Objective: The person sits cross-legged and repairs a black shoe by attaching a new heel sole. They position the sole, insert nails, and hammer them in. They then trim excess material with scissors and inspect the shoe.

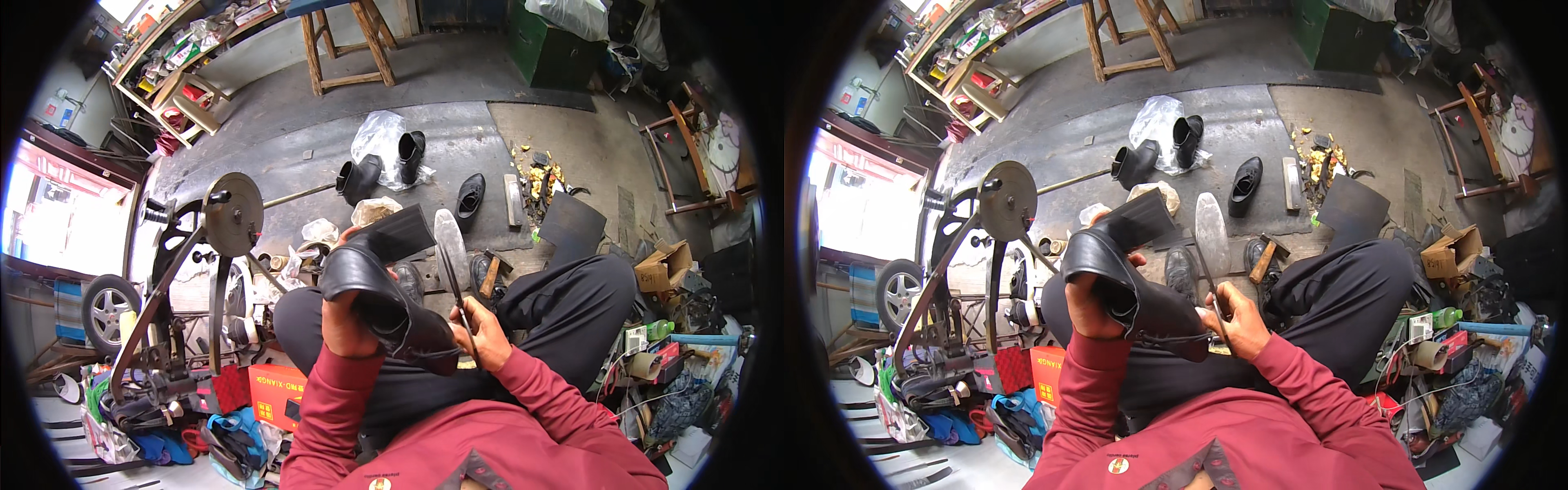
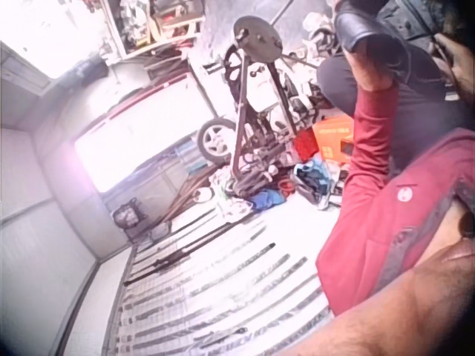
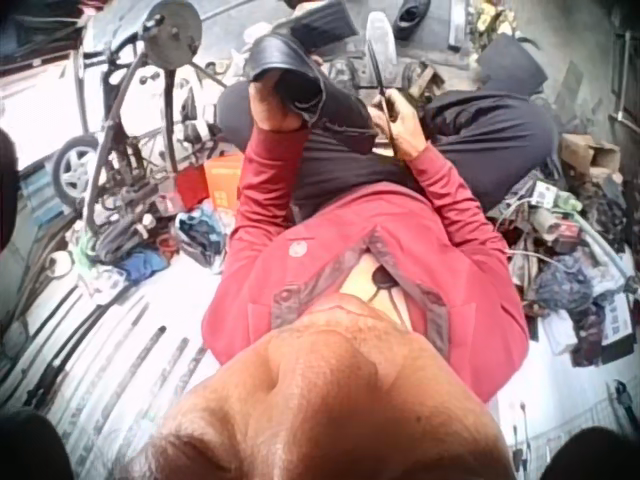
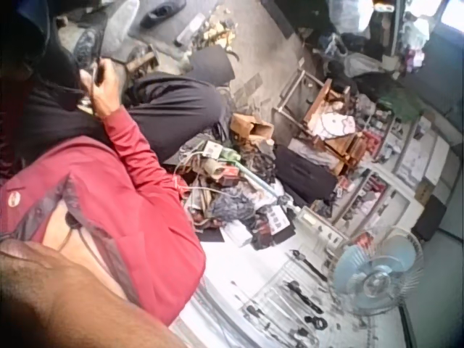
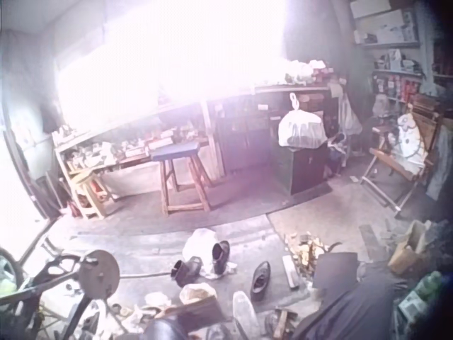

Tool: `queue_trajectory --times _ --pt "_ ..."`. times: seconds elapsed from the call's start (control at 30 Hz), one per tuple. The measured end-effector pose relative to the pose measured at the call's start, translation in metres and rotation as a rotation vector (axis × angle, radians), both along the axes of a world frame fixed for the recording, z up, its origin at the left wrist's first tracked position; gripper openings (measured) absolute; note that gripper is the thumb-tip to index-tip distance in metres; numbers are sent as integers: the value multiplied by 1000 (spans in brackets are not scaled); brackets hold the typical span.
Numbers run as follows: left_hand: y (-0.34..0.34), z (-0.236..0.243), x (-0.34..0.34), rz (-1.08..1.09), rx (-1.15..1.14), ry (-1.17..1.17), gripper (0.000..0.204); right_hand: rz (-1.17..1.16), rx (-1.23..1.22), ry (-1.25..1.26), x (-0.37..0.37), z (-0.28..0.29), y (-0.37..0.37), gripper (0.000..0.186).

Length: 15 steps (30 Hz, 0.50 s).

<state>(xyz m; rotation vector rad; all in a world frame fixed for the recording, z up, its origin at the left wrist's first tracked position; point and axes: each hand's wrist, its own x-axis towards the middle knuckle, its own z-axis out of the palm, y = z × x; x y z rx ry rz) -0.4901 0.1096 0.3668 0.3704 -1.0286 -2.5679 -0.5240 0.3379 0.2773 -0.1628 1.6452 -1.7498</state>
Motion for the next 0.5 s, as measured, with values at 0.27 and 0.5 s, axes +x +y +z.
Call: queue_trajectory --times 0.27,0.5 --pt "-49 40 -21 -718 -753 -18 70 -31 -150 -56 -55 62 58 24" --pt "-51 34 -55 -1095 -908 258 70 311 10 32 -83 104 99 30"
